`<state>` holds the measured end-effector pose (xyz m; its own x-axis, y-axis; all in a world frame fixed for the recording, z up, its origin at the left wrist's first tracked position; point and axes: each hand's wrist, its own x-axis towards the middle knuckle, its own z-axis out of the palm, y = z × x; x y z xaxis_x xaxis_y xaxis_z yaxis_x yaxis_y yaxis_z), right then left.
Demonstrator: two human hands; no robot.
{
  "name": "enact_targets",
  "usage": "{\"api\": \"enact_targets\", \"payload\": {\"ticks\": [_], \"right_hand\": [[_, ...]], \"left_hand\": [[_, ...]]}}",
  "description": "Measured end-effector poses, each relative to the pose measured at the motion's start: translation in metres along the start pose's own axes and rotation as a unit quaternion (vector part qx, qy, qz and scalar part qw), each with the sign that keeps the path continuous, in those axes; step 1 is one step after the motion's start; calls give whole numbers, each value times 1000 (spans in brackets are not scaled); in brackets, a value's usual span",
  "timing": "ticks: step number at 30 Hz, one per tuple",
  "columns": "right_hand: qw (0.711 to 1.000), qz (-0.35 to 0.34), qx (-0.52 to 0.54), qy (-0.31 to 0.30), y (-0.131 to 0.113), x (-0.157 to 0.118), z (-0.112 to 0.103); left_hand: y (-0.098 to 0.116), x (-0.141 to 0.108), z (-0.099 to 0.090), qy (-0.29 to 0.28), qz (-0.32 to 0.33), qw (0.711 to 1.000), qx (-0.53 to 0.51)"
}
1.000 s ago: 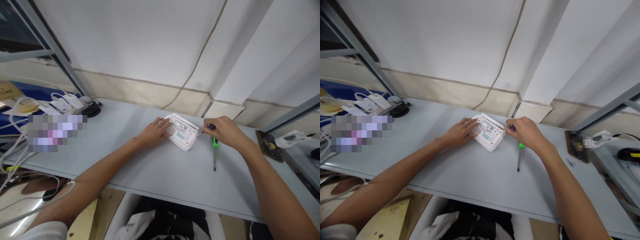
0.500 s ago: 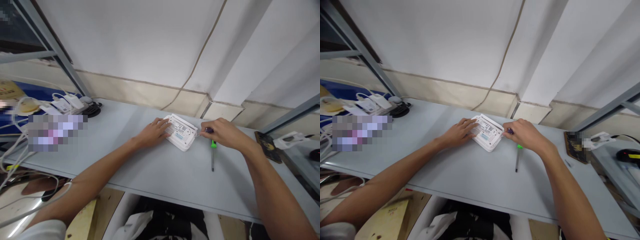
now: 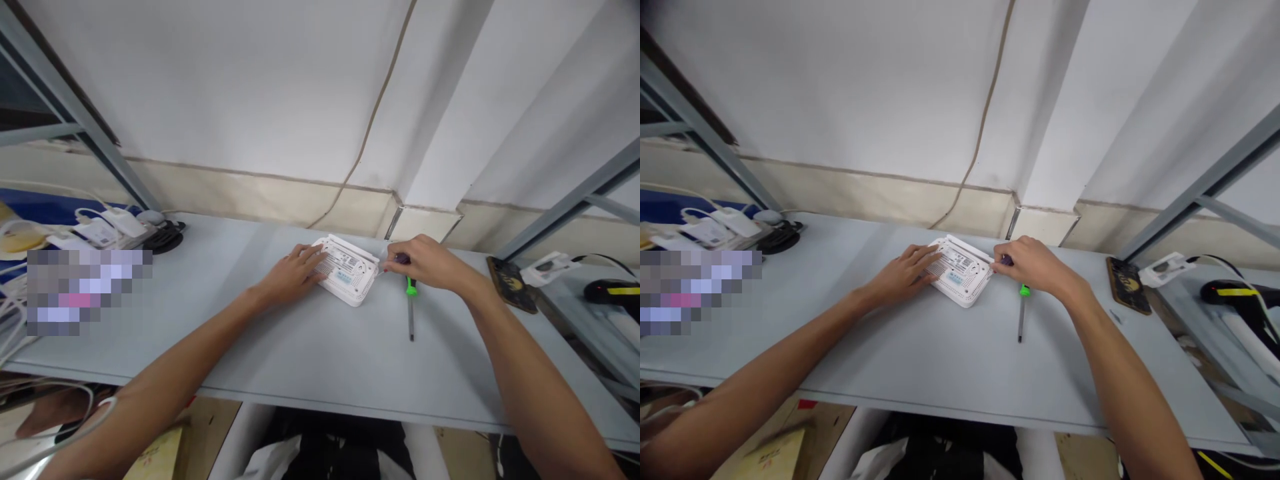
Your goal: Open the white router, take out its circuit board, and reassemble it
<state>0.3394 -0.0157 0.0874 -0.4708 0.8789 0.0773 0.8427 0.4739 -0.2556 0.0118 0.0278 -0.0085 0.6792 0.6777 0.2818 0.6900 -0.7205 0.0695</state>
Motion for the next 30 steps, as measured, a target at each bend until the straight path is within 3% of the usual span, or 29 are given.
{"api": "enact_targets", "payload": {"ticks": [6, 24, 30], "right_hand": [[1000, 10, 13, -24, -7, 0, 0], [1000, 9, 6, -22, -15, -2, -2], [995, -8, 95, -33, -17, -2, -1]], "left_hand": [[-1, 0, 1, -3, 0, 1000, 4], [-2, -1, 3, 5, 3, 1000, 4], [-1, 0, 1, 5, 0, 1000, -11]]}}
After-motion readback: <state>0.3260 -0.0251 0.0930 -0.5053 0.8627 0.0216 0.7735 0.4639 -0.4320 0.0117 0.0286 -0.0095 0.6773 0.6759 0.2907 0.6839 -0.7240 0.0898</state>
